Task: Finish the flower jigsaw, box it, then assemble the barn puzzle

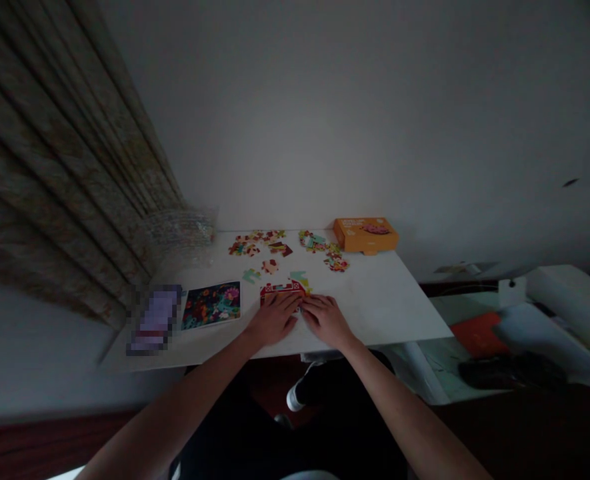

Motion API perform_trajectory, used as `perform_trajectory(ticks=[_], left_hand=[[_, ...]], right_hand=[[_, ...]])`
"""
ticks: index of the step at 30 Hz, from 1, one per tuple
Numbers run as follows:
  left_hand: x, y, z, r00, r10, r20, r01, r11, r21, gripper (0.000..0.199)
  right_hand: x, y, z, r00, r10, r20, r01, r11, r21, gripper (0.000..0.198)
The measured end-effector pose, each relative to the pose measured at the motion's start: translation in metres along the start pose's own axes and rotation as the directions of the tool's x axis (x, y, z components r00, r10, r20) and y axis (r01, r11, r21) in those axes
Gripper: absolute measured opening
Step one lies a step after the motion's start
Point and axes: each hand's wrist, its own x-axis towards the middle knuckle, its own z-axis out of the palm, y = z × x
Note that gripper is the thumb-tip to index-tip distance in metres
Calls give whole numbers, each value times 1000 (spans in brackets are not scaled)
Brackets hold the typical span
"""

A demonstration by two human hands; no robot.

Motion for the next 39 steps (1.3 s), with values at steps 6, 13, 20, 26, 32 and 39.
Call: perform_trajectory(ticks=[6,13,20,26,32,39], left_hand=[[2,1,-1,999,-37,-30,35,998,-57,54],[2,-1,0,998,-66,-10,65,994,-94,53],[4,-1,-1,997,-76,14,77,991,-113,51],[4,1,-4,997,-76,20,77,993,-90,51],[4,1,-1,998,-60,5,60,998,-33,51],[6,3,-5,999,-51,8,51,999,-6,48]], right_hand=[[4,13,-2,993,105,-49,-93,975,203,21],[43,96,-33,837,483,-259,-465,876,130,32],[71,135,-37,744,658,-115,-663,749,-6,54],[82,139,-37,733,671,-113,-672,740,34,54],[84,142,-53,714,698,-49,-683,711,169,18],[54,94,-45,711,698,82,-626,576,526,31]])
